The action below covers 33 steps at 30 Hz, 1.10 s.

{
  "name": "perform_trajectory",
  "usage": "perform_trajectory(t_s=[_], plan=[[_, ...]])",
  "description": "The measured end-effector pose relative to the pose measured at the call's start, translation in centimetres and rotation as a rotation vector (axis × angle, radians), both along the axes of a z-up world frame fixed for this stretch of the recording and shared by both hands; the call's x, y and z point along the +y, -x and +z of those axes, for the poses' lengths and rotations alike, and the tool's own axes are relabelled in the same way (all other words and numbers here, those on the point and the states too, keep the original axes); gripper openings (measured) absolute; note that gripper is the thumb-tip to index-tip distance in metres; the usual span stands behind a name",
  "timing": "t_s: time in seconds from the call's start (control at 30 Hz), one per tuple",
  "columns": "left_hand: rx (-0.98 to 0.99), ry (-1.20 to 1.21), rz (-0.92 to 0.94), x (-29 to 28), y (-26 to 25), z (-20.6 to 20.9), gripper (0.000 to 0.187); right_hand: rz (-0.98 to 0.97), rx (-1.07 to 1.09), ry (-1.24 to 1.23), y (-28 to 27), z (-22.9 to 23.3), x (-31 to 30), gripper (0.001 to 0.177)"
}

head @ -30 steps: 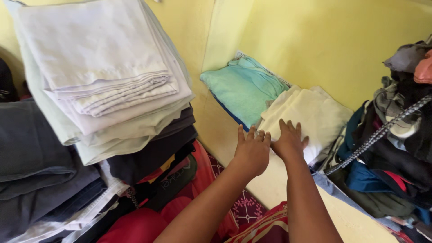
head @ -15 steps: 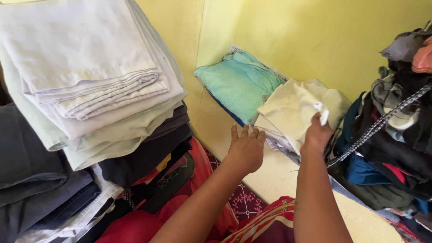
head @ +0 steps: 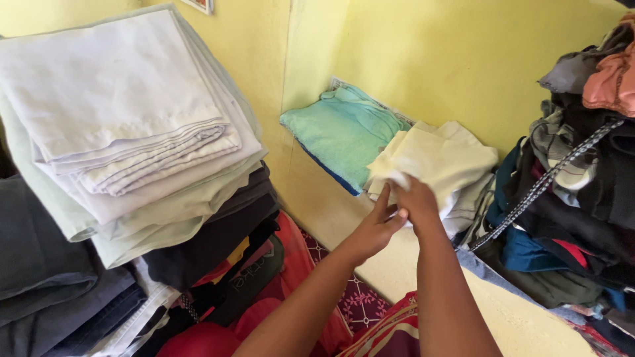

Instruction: The person folds various garments including jeans, shirts, and towels by hand and stacks them neatly on a surface. The person handles each item individually, smoothing and aligning edges before placing them in a growing pile.

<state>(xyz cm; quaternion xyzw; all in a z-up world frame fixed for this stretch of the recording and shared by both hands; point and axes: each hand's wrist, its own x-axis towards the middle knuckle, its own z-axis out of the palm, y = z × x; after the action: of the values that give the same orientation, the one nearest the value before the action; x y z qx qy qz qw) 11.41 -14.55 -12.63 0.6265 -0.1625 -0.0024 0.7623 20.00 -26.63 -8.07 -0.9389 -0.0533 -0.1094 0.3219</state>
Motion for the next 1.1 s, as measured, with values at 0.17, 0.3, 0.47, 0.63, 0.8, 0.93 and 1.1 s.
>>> perform_trajectory(t_s=[0.17, 0.3, 0.47, 0.63, 0.8, 0.93, 1.1], plan=[[0.041, 0.18, 0.008, -1.3, -1.3, -1.3, 0.095, -0.217, 0.036, -0.61, -0.6, 0.9, -2.8, 0.072], [0.209, 0.349, 0.053, -1.7, -1.6, -1.2, 0.077, -0.329, -0.206, -0.923, -2.9, 0.2, -6.3, 0.064], [0.323, 0.509, 0.055, -0.9, -1.9, -1.1, 0.065, -0.303, -0.13, -1.035, -5.5, -1.1, -6.5, 0.07], [0.325, 0.547, 0.078, -0.1, -2.1, -1.5, 0.066, -0.525, -0.006, -0.476, -6.5, -1.1, -5.4, 0.091], [0.373, 0.605, 0.133, 0.3, -2.4, -2.0, 0.067, -0.369, 0.0, -0.956, -7.1, -1.5, -5.5, 0.053], [0.387, 0.685, 0.165, 0.5, -3.0, -2.4, 0.064, -0.26, -0.039, -1.46, -6.8, -1.4, -4.8, 0.052], [0.286, 0.769, 0.088, 0.7, -3.5, -2.6, 0.06, 0.075, 0.212, -1.692, -4.1, 0.5, -3.5, 0.063]])
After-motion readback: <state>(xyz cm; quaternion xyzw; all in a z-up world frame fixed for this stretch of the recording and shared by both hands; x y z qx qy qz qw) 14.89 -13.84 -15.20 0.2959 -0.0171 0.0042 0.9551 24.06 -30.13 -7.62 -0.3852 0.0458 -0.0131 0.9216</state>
